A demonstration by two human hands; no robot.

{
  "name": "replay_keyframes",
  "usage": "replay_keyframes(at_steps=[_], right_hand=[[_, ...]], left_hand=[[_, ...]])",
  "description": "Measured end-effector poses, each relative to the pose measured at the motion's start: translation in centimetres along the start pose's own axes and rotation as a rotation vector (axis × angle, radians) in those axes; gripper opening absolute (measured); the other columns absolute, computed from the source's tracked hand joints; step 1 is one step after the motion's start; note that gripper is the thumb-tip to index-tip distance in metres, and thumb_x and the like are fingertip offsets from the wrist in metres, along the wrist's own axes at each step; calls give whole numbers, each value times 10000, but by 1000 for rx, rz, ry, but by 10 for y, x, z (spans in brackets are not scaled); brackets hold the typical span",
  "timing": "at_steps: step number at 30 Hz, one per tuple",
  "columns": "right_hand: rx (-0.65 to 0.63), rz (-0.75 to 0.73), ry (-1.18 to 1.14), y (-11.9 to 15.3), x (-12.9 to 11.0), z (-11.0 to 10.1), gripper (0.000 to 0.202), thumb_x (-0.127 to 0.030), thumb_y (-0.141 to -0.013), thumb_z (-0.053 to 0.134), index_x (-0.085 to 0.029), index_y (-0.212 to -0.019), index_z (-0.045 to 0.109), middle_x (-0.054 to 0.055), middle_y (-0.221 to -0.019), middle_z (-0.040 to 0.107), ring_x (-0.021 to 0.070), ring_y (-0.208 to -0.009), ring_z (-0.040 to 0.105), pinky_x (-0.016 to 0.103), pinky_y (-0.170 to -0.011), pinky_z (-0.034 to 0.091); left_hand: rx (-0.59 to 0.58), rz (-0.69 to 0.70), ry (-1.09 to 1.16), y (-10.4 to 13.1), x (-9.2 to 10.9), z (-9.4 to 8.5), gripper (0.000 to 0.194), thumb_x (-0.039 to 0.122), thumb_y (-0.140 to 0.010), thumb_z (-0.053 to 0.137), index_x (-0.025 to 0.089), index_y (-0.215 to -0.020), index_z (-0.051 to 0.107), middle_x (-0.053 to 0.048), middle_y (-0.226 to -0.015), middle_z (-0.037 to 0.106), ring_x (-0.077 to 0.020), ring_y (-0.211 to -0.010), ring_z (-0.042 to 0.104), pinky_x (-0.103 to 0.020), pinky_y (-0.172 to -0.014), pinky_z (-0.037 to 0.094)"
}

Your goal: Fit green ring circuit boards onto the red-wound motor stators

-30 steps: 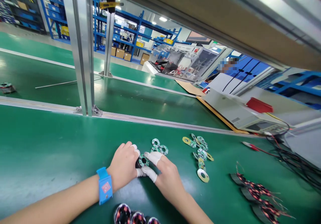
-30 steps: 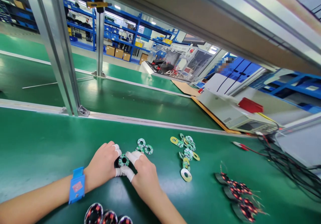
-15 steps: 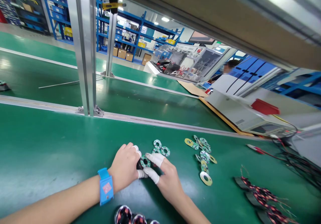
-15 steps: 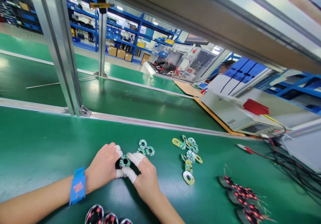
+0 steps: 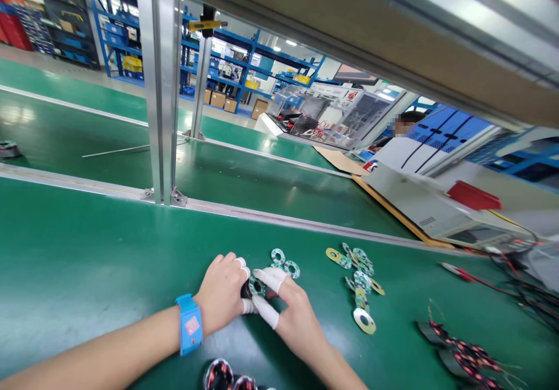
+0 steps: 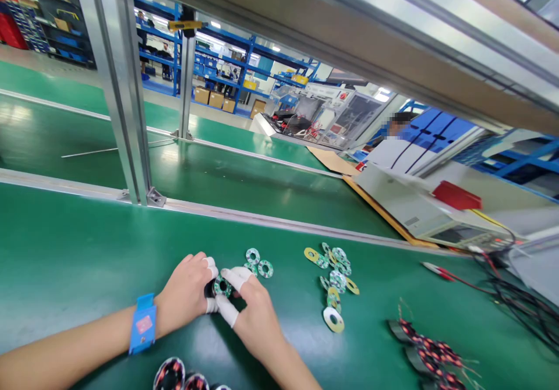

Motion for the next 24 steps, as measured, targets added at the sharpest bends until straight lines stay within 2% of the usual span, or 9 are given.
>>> replay_keyframes(at_steps=[9,15,18,21,24], right_hand=[[-41,53,-44,-6,1,0,195,-195,-732,599,-197,-917,660,65,-844,643,187,-696,586,317,-643,522],[3,142,-160,-3,12,4,236,-201,-695,633,-186,-931,629,78,-903,633,207,-773,600,331,-677,535],[2,155,-227,0,18,6,274,-223,-706,626,-186,-978,623,92,-963,626,224,-838,602,345,-708,538],[-61,178,-337,2,26,10,366,-256,-723,627,-194,-1082,595,106,-1062,609,238,-941,591,367,-785,530],[-154,183,-405,3,28,14,368,-278,-752,604,-189,-1110,588,116,-1109,603,239,-995,581,378,-844,509]], left_hand=[[-31,-23,5,-1,1,-1,271,406,-682,693,178,-745,562,-26,-828,580,-210,-841,492,-341,-700,362],[-32,-12,-3,0,2,1,251,375,-681,687,174,-778,571,-38,-850,583,-220,-856,490,-347,-724,378],[-18,-12,-16,0,2,2,295,428,-700,663,168,-811,577,-53,-874,580,-231,-870,489,-358,-736,392],[-25,-11,-12,0,2,-3,383,540,-741,585,164,-816,583,-67,-881,577,-244,-879,491,-378,-741,409],[-31,-17,28,3,3,-16,519,626,-635,639,157,-849,586,-72,-901,576,-256,-879,491,-394,-756,429]])
Point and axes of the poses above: each hand's wrist, its own y-axis away from the middle knuckle, its own z-axis out of the palm, x = y × z, the point moved 9 cm from there along -y, towards the middle knuckle
